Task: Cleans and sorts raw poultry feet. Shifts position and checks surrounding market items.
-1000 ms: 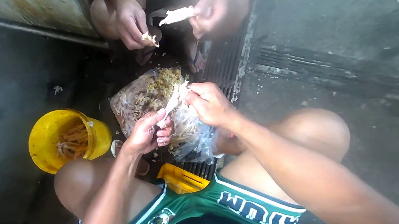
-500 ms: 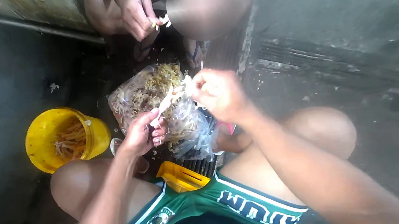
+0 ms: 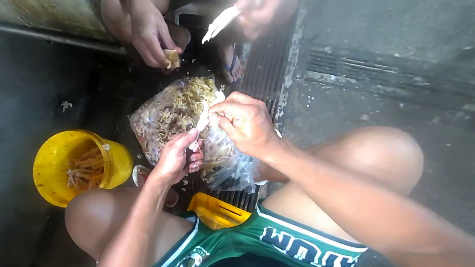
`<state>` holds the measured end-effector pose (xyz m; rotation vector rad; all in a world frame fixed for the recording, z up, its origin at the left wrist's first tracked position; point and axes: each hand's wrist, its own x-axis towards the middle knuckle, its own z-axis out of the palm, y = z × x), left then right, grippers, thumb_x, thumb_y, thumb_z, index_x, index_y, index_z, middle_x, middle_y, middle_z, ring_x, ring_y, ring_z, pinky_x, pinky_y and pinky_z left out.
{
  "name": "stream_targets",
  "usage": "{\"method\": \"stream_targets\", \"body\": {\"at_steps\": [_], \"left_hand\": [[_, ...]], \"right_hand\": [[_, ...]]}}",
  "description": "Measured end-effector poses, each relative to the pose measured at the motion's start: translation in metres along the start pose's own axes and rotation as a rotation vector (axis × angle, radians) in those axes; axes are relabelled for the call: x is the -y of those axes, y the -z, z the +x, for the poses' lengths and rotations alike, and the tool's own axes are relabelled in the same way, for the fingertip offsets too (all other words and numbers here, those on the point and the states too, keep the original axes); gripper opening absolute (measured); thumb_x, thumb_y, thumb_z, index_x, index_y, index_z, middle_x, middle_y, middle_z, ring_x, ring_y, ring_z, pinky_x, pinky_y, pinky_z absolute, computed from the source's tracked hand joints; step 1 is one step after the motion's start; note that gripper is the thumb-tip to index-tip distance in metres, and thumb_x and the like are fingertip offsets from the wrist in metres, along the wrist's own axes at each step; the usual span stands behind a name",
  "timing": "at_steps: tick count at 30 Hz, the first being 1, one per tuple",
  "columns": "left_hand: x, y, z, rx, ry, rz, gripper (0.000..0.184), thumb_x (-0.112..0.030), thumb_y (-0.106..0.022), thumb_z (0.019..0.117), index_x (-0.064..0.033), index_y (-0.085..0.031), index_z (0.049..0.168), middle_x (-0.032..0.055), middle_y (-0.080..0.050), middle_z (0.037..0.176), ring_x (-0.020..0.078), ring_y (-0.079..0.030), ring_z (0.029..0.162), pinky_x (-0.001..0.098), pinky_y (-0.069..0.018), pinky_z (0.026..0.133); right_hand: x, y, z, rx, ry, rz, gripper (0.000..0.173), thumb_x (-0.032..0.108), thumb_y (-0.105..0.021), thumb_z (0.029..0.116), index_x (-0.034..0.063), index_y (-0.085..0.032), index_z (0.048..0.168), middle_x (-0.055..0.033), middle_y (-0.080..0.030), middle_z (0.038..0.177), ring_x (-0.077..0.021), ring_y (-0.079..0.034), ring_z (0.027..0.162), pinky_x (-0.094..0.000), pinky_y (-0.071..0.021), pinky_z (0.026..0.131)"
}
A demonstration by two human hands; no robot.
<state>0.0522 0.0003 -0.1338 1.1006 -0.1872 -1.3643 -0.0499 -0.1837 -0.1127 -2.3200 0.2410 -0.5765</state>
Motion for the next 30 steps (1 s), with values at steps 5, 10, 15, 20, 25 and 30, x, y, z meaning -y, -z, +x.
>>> {"method": "stream_targets", "body": {"at_steps": [5,10,15,20,25,30], "left_hand": [[0.001,-0.001,0.001,0.018,-0.04,0.064,0.044,-0.037,-0.032,0.109,-0.0149,-0.053,0.076,-0.0028,-0.047,0.06,0.0057,-0.043,0.046,0.0193,-0.0396,0.044],[0.001,-0.003,0.001,0.027,-0.011,0.024,0.045,-0.037,-0.032,0.1094,-0.014,-0.053,0.077,-0.0025,-0.046,0.059,0.0059,-0.044,0.046,0.0194,-0.041,0.045],[0.004,-0.002,0.002,0.038,0.002,-0.012,0.044,-0.038,-0.033,0.1092,-0.0137,-0.054,0.079,-0.0022,-0.047,0.061,0.0062,-0.044,0.047,0.0195,-0.0417,0.045],[0.006,0.002,-0.001,0.071,0.011,-0.03,0.043,-0.039,-0.033,0.1085,-0.0134,-0.055,0.082,-0.0022,-0.048,0.062,0.006,-0.045,0.047,0.0191,-0.0419,0.046],[0.006,0.004,-0.002,0.06,0.019,-0.025,0.045,-0.039,-0.034,0.1081,-0.0138,-0.054,0.078,-0.0027,-0.046,0.059,0.0062,-0.044,0.047,0.0195,-0.0409,0.045],[0.007,0.01,-0.014,0.126,0.001,-0.045,0.041,-0.038,-0.039,0.1057,-0.0162,-0.056,0.075,-0.0041,-0.049,0.062,0.0056,-0.046,0.049,0.0204,-0.042,0.048]], "right_hand": [[-0.013,0.0,0.013,-0.067,-0.035,-0.011,0.014,0.012,-0.063,0.0966,0.0068,-0.075,0.098,-0.0086,-0.067,0.1,-0.0155,-0.065,0.088,-0.0319,-0.0572,0.077],[-0.023,0.002,0.02,-0.07,-0.061,-0.074,0.014,0.013,-0.061,0.0972,0.007,-0.074,0.098,-0.007,-0.067,0.097,-0.0162,-0.065,0.089,-0.0338,-0.0563,0.079],[-0.034,0.007,0.026,-0.079,-0.127,-0.087,0.013,0.012,-0.062,0.0968,0.0058,-0.073,0.098,-0.0087,-0.067,0.097,-0.0194,-0.066,0.09,-0.0383,-0.0562,0.08],[-0.045,0.023,0.035,-0.061,-0.239,-0.088,0.016,0.018,-0.062,0.0969,0.0064,-0.073,0.098,-0.0091,-0.068,0.098,-0.0203,-0.066,0.093,-0.0403,-0.0541,0.084],[-0.046,0.025,0.038,-0.023,-0.303,-0.136,0.015,0.014,-0.06,0.0965,0.0057,-0.073,0.099,-0.0102,-0.069,0.1,-0.0223,-0.066,0.095,-0.0432,-0.0538,0.085],[-0.062,0.05,0.05,-0.076,-0.488,-0.188,0.02,0.015,-0.058,0.0979,0.0034,-0.071,0.105,-0.0144,-0.069,0.11,-0.0282,-0.066,0.106,-0.0501,-0.0516,0.094]]}}
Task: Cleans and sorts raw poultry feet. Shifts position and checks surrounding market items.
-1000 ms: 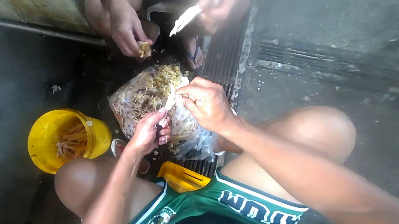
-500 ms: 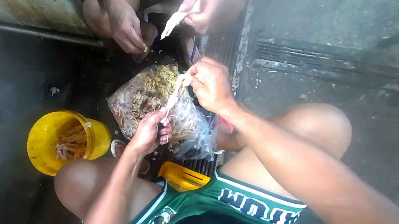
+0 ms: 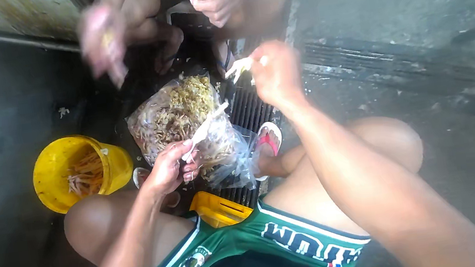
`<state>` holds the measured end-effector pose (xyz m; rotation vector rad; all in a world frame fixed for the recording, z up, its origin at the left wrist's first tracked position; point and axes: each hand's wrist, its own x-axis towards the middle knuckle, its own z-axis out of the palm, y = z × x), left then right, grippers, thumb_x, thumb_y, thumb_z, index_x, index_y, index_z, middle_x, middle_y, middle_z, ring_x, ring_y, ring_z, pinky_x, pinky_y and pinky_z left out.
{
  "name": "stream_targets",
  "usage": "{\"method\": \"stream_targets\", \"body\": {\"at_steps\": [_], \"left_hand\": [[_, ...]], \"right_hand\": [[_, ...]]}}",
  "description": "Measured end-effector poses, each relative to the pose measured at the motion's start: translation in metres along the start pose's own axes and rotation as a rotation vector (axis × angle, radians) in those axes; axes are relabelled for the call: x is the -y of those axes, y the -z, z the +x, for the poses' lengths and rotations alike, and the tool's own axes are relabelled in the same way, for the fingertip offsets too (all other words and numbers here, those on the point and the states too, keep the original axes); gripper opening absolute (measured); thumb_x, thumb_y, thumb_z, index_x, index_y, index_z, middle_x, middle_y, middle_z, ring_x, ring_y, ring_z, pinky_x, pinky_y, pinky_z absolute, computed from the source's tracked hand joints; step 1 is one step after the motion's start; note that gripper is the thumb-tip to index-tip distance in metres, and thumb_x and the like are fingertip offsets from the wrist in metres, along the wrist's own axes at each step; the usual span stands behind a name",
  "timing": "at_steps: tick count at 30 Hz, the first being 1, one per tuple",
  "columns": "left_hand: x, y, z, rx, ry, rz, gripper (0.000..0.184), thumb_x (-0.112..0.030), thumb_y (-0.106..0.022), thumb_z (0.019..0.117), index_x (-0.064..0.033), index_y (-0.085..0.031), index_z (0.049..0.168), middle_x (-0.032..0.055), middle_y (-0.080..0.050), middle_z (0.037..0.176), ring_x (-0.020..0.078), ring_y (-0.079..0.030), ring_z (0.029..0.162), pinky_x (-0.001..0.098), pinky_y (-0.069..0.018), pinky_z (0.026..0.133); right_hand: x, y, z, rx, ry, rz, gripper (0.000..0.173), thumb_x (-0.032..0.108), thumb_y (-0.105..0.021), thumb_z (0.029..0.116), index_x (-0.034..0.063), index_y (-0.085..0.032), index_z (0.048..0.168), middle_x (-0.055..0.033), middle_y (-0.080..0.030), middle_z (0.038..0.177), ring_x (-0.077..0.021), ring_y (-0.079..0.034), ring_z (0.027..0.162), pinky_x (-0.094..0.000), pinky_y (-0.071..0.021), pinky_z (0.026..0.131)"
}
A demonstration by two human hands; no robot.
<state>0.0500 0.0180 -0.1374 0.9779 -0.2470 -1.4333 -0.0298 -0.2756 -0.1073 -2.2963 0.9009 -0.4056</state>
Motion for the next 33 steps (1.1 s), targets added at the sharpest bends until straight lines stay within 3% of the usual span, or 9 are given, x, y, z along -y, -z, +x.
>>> {"method": "stream_targets", "body": {"at_steps": [3,5,8,11,14,20,25,29,33], "left_hand": [[-0.005,0.004,-0.004,-0.061,-0.038,0.038,0.04,-0.036,-0.038,0.1052,-0.017,-0.058,0.076,-0.0039,-0.051,0.063,0.0051,-0.048,0.05,0.0197,-0.043,0.047],[-0.007,0.005,-0.003,-0.127,-0.104,0.164,0.04,-0.035,-0.037,0.1058,-0.016,-0.058,0.077,-0.0033,-0.051,0.062,0.0057,-0.047,0.05,0.0202,-0.0422,0.047],[-0.007,0.008,-0.001,-0.186,-0.259,0.509,0.038,-0.034,-0.04,0.1102,-0.0091,-0.063,0.094,0.0013,-0.053,0.068,0.0087,-0.048,0.052,0.0221,-0.0436,0.049],[-0.008,0.006,0.002,-0.225,-0.33,0.668,0.033,-0.031,-0.043,0.1107,-0.0076,-0.066,0.103,0.0024,-0.054,0.07,0.0101,-0.048,0.054,0.0237,-0.0438,0.049],[-0.008,0.007,0.004,-0.249,-0.332,0.734,0.032,-0.033,-0.046,0.1098,-0.0097,-0.067,0.102,0.0024,-0.056,0.071,0.0107,-0.049,0.055,0.0247,-0.0438,0.05],[-0.006,0.008,0.005,-0.232,-0.351,0.702,0.031,-0.031,-0.046,0.1094,-0.0093,-0.066,0.101,0.0024,-0.055,0.071,0.0107,-0.05,0.056,0.024,-0.0444,0.052],[-0.006,0.01,0.006,-0.218,-0.371,0.647,0.033,-0.032,-0.044,0.1097,-0.0081,-0.066,0.103,0.0037,-0.058,0.074,0.0115,-0.053,0.058,0.0247,-0.0476,0.054],[-0.008,0.01,0.008,-0.22,-0.374,0.629,0.034,-0.033,-0.044,0.1099,-0.0073,-0.065,0.103,0.0045,-0.057,0.074,0.0122,-0.053,0.059,0.0252,-0.0474,0.054],[-0.006,0.012,0.009,-0.226,-0.357,0.67,0.037,-0.037,-0.044,0.1098,-0.0083,-0.066,0.1,0.004,-0.057,0.072,0.0131,-0.055,0.06,0.027,-0.05,0.056]], "right_hand": [[-0.002,0.008,0.002,0.018,-0.075,0.053,0.021,0.018,-0.06,0.0966,0.0044,-0.07,0.108,-0.0147,-0.068,0.108,-0.0272,-0.065,0.102,-0.0511,-0.0509,0.09],[0.002,0.004,-0.006,0.075,-0.117,0.153,0.021,0.02,-0.063,0.094,0.0069,-0.069,0.108,-0.0118,-0.067,0.102,-0.0221,-0.066,0.086,-0.0465,-0.0555,0.076],[0.009,-0.006,-0.017,0.167,-0.174,0.399,0.017,0.012,-0.067,0.0897,0.008,-0.065,0.106,-0.0051,-0.072,0.102,-0.0156,-0.07,0.072,-0.0359,-0.0611,0.06],[0.014,-0.015,-0.023,0.249,-0.216,0.717,0.026,0.0,-0.066,0.0874,0.004,-0.052,0.11,-0.0088,-0.07,0.093,-0.0172,-0.066,0.063,-0.0323,-0.0559,0.051],[0.018,-0.018,-0.029,0.385,-0.219,0.884,0.031,0.001,-0.058,0.089,0.0048,-0.056,0.12,-0.0069,-0.063,0.088,-0.0145,-0.06,0.063,-0.0291,-0.0524,0.052],[0.016,-0.022,-0.037,0.606,-0.238,1.034,0.033,0.026,-0.037,0.1052,0.0096,-0.063,0.093,-0.0021,-0.063,0.074,-0.009,-0.056,0.055,-0.0226,-0.0471,0.046],[0.012,-0.024,-0.039,0.699,-0.086,0.734,0.032,0.033,-0.049,0.1059,0.0067,-0.067,0.1,-0.0032,-0.064,0.08,-0.0113,-0.062,0.068,-0.0307,-0.056,0.063],[0.012,-0.025,-0.043,0.783,0.046,0.774,0.026,0.022,-0.052,0.1057,0.0031,-0.069,0.1,-0.003,-0.063,0.074,-0.0092,-0.058,0.06,-0.0262,-0.0523,0.056],[0.012,-0.027,-0.042,0.645,0.079,0.767,0.025,0.021,-0.053,0.1046,0.0053,-0.069,0.094,-0.0006,-0.06,0.071,-0.0084,-0.055,0.059,-0.0259,-0.0486,0.055]]}}
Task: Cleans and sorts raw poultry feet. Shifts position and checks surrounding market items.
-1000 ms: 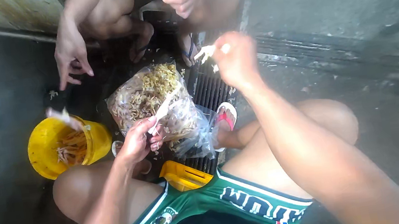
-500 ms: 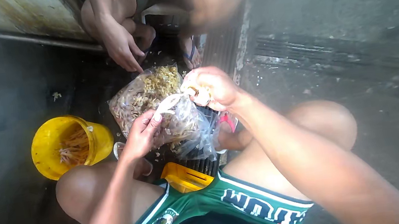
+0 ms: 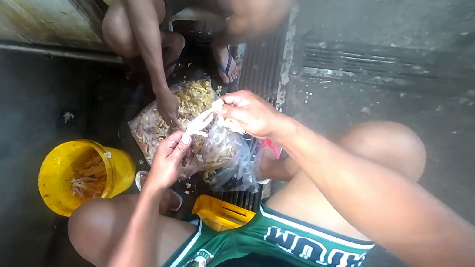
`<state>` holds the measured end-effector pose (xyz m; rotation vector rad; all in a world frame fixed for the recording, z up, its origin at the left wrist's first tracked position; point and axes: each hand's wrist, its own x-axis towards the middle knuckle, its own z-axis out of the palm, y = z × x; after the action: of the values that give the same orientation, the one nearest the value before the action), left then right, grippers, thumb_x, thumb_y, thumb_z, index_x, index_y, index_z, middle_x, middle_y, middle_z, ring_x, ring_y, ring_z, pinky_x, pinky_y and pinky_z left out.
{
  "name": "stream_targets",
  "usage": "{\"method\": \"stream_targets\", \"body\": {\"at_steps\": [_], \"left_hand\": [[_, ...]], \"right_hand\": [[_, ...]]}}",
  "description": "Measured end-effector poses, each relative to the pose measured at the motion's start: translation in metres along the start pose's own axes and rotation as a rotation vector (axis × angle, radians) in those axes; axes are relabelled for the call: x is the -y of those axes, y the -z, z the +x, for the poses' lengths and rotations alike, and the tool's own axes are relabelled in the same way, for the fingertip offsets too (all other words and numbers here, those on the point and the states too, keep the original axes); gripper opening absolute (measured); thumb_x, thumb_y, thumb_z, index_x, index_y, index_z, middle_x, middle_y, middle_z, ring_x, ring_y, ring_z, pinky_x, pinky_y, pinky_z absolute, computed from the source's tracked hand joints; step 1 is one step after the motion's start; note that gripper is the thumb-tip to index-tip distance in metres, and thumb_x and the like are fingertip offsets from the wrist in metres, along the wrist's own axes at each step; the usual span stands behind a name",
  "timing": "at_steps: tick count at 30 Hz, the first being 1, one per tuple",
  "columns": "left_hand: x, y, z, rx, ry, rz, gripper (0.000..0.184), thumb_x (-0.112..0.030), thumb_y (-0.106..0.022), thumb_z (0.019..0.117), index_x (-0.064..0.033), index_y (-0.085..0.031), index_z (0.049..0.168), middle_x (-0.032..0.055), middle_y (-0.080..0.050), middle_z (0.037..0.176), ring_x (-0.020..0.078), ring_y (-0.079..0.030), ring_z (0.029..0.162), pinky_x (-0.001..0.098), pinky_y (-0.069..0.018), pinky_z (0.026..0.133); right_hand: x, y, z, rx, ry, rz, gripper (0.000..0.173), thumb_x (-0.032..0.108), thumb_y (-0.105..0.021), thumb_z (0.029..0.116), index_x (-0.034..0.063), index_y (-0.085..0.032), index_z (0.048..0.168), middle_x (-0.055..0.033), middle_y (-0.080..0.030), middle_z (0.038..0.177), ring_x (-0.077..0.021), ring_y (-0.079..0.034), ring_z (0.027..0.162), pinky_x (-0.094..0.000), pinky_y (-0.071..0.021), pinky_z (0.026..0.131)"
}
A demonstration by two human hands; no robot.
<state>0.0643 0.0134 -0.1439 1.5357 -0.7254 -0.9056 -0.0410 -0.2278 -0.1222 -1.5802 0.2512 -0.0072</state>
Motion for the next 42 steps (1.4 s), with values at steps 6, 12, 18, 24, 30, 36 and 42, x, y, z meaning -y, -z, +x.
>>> {"method": "stream_targets", "body": {"at_steps": [6,12,18,24,30,36,42], "left_hand": [[-0.008,0.009,0.0,0.007,0.054,0.226,0.034,-0.038,-0.048,0.1084,-0.0126,-0.067,0.097,0.0012,-0.052,0.066,0.0126,-0.048,0.054,0.0283,-0.042,0.049],[-0.054,0.08,-0.034,-0.45,0.258,0.77,0.046,-0.053,-0.043,0.1078,-0.0115,-0.062,0.102,0.0085,-0.054,0.068,0.0234,-0.051,0.051,0.0462,-0.0456,0.046],[-0.017,0.185,-0.099,-0.795,0.747,0.8,0.05,-0.046,-0.053,0.1048,-0.0062,-0.06,0.135,0.0267,-0.068,0.111,0.0414,-0.068,0.089,0.0653,-0.0534,0.081],[-0.015,0.152,-0.082,-0.723,0.773,0.666,0.061,-0.045,-0.054,0.1058,-0.0098,-0.043,0.154,0.0248,-0.067,0.121,0.0359,-0.072,0.09,0.0555,-0.06,0.081],[-0.004,0.087,-0.015,-0.376,0.768,0.632,0.044,-0.032,-0.052,0.1081,-0.0079,-0.056,0.145,0.0203,-0.07,0.115,0.0353,-0.07,0.091,0.0562,-0.0575,0.081],[0.112,0.058,0.052,-0.23,0.764,0.487,0.042,-0.026,-0.051,0.1068,-0.0123,-0.056,0.147,0.0194,-0.069,0.117,0.0305,-0.069,0.086,0.0492,-0.0573,0.075],[0.21,0.019,0.089,-0.102,0.785,0.638,0.047,-0.03,-0.051,0.1061,-0.0114,-0.053,0.15,0.0236,-0.062,0.135,0.0406,-0.063,0.12,0.0626,-0.0508,0.1]], "right_hand": [[0.012,0.002,-0.001,-0.235,0.001,-0.282,0.025,0.02,-0.058,0.0992,0.01,-0.065,0.078,0.0011,-0.057,0.065,-0.008,-0.054,0.057,-0.0292,-0.0459,0.053],[0.023,0.069,0.002,-0.67,-0.038,-0.006,0.017,0.024,-0.056,0.101,0.0146,-0.062,0.088,0.0063,-0.055,0.067,-0.0056,-0.048,0.051,-0.0254,-0.0443,0.048],[0.033,0.056,-0.012,-0.573,-0.114,-0.245,0.024,0.024,-0.049,0.1044,0.0088,-0.067,0.098,-0.0004,-0.061,0.076,-0.0101,-0.058,0.062,-0.0333,-0.0522,0.059],[0.041,0.033,-0.009,-0.41,-0.064,-0.293,0.017,0.018,-0.05,0.1028,0.0124,-0.065,0.109,-0.0022,-0.065,0.092,-0.0114,-0.064,0.077,-0.0352,-0.0562,0.069],[0.044,0.024,-0.007,-0.403,0.175,-0.027,0.024,0.002,-0.042,0.0939,0.0115,-0.063,0.085,0.0009,-0.063,0.082,-0.009,-0.054,0.062,-0.0267,-0.0458,0.053],[0.04,0.023,-0.009,-0.372,0.135,0.264,0.028,0.007,-0.034,0.0932,0.0136,-0.06,0.085,0.0012,-0.061,0.078,-0.0086,-0.048,0.053,-0.024,-0.0384,0.044],[0.034,0.022,-0.01,-0.297,0.069,0.217,0.032,0.014,-0.033,0.0967,0.0128,-0.061,0.083,0.002,-0.059,0.074,-0.0086,-0.05,0.057,-0.0254,-0.0425,0.048]]}}
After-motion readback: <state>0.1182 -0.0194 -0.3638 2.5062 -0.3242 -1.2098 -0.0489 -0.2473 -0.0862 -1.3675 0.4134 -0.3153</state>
